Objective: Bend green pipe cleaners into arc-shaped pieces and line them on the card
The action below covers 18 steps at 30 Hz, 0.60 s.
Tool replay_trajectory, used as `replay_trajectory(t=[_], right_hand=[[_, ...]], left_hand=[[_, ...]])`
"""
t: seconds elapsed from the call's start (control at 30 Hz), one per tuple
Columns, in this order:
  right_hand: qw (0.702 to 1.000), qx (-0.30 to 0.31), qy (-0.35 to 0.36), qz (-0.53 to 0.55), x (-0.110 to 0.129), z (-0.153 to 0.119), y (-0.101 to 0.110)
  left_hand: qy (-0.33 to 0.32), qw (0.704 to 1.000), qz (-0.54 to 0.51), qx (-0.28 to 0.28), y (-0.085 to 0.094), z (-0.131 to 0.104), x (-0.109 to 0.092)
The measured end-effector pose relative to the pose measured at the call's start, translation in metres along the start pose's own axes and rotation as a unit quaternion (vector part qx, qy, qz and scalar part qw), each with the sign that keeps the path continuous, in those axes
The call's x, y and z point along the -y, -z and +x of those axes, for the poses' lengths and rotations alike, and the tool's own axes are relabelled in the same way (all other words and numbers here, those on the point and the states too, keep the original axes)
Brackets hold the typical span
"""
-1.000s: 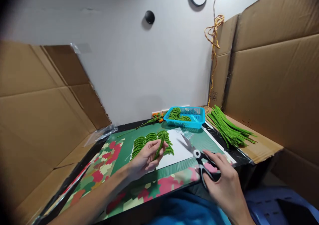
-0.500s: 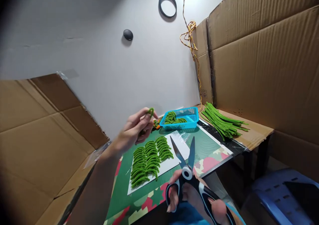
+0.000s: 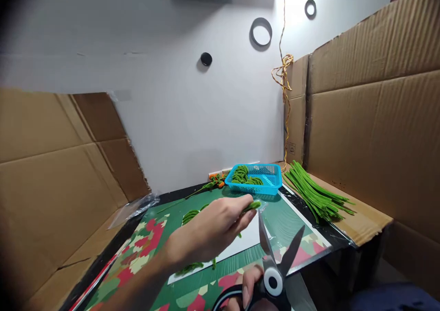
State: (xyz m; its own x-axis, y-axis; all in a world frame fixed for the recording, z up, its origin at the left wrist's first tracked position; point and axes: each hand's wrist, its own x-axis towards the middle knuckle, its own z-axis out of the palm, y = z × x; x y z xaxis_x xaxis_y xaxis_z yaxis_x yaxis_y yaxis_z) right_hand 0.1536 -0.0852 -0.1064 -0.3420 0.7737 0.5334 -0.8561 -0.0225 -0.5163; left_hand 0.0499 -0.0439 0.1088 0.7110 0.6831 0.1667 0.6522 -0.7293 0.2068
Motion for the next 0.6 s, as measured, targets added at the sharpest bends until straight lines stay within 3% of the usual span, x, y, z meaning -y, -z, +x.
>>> replay_trajectory(t=[0.1, 0.17, 0.37, 0.53, 0.6], right_hand=[[0.995, 0.077, -0.036, 0.043, 0.0, 0.001, 0.003], [0.992, 0.09, -0.054, 0.063, -0.003, -0.001, 0.004], [0.987, 0.031, -0.089, 0.134, -0.004, -0.008, 0.001], [0.995, 0.01, -0.07, 0.065, 0.014, -0.003, -0.011], [0.998, -0.025, -0.047, 0.045, 0.021, -0.003, -0.02]], left_hand=[[-0.015, 1.0, 0.023, -0.004, -0.001, -0.003, -0.005], [-0.04, 0.999, 0.034, -0.003, -0.002, -0.004, -0.004], [-0.081, 0.993, 0.084, 0.007, -0.013, 0.0, 0.002], [-0.099, 0.99, 0.096, 0.017, -0.019, 0.0, 0.003], [-0.115, 0.988, 0.097, 0.023, -0.019, -0.001, 0.002]])
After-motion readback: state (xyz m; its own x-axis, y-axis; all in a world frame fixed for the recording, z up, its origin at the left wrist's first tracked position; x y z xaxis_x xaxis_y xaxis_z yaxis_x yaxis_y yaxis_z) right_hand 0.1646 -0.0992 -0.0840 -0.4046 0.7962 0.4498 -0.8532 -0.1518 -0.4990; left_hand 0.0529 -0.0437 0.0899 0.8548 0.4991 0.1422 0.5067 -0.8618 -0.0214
